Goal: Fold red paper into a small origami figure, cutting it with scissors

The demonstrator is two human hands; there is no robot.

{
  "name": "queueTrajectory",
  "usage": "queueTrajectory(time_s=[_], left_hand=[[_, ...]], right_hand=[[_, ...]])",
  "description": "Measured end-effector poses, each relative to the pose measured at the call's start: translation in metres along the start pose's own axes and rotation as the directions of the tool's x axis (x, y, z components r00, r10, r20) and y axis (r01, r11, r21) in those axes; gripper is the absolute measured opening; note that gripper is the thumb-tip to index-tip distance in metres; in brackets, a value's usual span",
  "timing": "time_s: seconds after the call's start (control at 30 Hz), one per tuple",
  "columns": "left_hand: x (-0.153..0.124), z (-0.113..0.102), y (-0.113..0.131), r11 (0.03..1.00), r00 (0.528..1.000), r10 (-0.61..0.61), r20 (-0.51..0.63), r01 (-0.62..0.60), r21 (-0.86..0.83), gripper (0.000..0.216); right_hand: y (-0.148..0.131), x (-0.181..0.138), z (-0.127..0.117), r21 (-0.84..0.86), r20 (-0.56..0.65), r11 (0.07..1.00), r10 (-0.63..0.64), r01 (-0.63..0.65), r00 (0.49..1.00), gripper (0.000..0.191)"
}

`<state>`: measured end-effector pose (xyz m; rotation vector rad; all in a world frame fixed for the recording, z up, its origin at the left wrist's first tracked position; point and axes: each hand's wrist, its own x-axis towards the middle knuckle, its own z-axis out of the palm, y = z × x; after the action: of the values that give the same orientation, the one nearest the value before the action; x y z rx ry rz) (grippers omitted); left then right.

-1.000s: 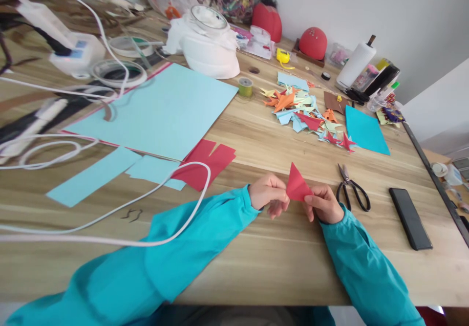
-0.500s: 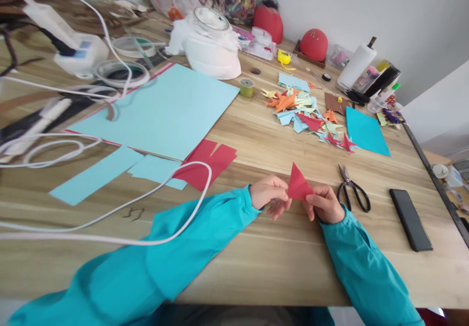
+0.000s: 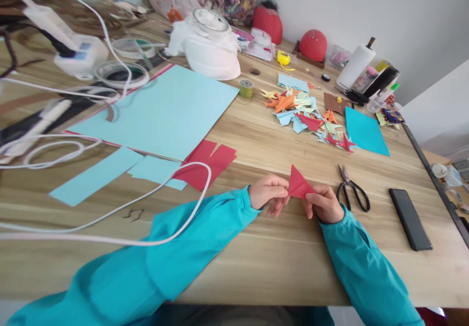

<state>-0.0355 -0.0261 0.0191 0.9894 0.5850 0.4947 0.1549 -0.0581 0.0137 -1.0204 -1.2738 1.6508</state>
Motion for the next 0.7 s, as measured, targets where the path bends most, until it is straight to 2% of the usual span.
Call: queueTrajectory(time_s=[0.3,0.7], left_hand=[[0.0032,0.0007,-0.0007,0.999,0.999,0.004,-0.053,-0.001,0.045,0.009],[0.0052,-0.0039,-0.0057,0.998,1.0,-0.003,-0.005,0.003,-0.067,0.005]], right_hand=[[-0.001,-0.0005,0.0019,-0.008,-0.032,0.999,0.04,-0.04,0.999,0.029],[-0.0004,0.0022,0.0028,0.035,-0.068,0.999,-0.001,0.004,0.998,0.029]])
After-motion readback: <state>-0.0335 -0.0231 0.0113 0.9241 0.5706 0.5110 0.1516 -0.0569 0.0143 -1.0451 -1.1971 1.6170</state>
